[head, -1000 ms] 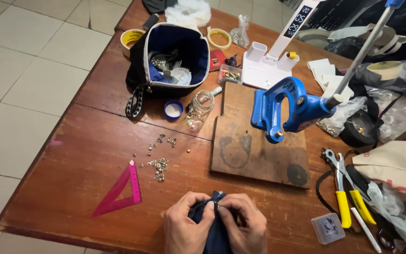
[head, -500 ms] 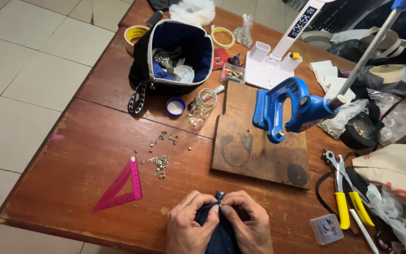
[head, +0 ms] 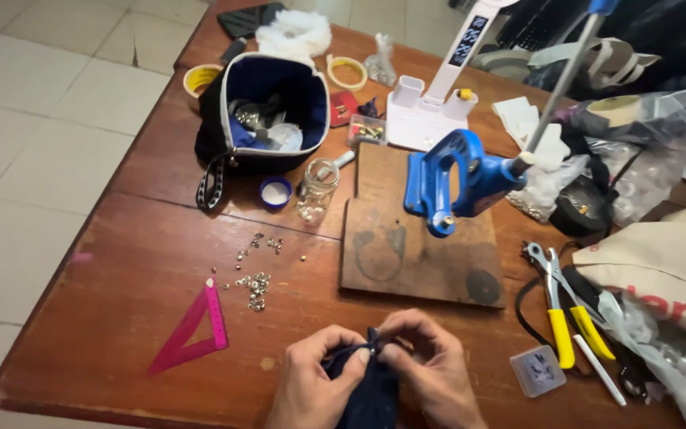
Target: Attaching metal rivets to a denim garment using a hole punch and a manual press at a workbench.
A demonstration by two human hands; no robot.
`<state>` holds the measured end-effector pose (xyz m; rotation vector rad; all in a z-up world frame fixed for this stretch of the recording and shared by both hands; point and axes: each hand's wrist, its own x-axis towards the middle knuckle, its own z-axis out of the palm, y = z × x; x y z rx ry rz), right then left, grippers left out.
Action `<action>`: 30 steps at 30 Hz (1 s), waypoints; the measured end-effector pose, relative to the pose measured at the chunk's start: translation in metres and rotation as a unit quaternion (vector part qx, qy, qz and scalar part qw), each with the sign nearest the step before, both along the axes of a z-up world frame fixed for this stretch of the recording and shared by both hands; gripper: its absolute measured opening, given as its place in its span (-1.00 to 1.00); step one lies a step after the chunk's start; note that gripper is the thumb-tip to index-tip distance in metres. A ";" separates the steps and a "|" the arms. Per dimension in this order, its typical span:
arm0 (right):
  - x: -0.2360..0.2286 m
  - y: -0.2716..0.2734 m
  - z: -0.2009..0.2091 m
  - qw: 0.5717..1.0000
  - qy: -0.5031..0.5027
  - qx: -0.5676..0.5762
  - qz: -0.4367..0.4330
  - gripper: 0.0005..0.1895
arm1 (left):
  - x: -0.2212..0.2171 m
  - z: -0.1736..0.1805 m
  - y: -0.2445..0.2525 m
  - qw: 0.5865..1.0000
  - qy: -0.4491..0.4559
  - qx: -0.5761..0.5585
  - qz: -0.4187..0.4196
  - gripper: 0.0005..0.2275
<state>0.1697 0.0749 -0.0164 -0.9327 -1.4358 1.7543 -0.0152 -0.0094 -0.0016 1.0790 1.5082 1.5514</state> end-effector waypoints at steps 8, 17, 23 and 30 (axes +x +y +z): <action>0.007 0.037 0.093 0.963 -0.062 0.243 0.097 -0.62 | 0.003 0.021 0.061 0.971 -0.142 -0.051 -0.183 -0.89; 0.034 0.134 0.070 0.990 -0.138 0.008 -0.018 -0.76 | 0.016 0.023 0.180 0.973 -0.084 -0.088 -0.196 -0.83; 0.030 0.191 0.025 0.998 -0.065 -0.006 -0.022 -0.76 | 0.013 0.050 0.202 0.986 -0.043 -0.126 -0.104 -0.81; 0.018 0.196 0.030 0.998 -0.049 -0.003 -0.025 -0.80 | 0.015 0.044 0.213 0.989 -0.020 -0.134 -0.059 -0.82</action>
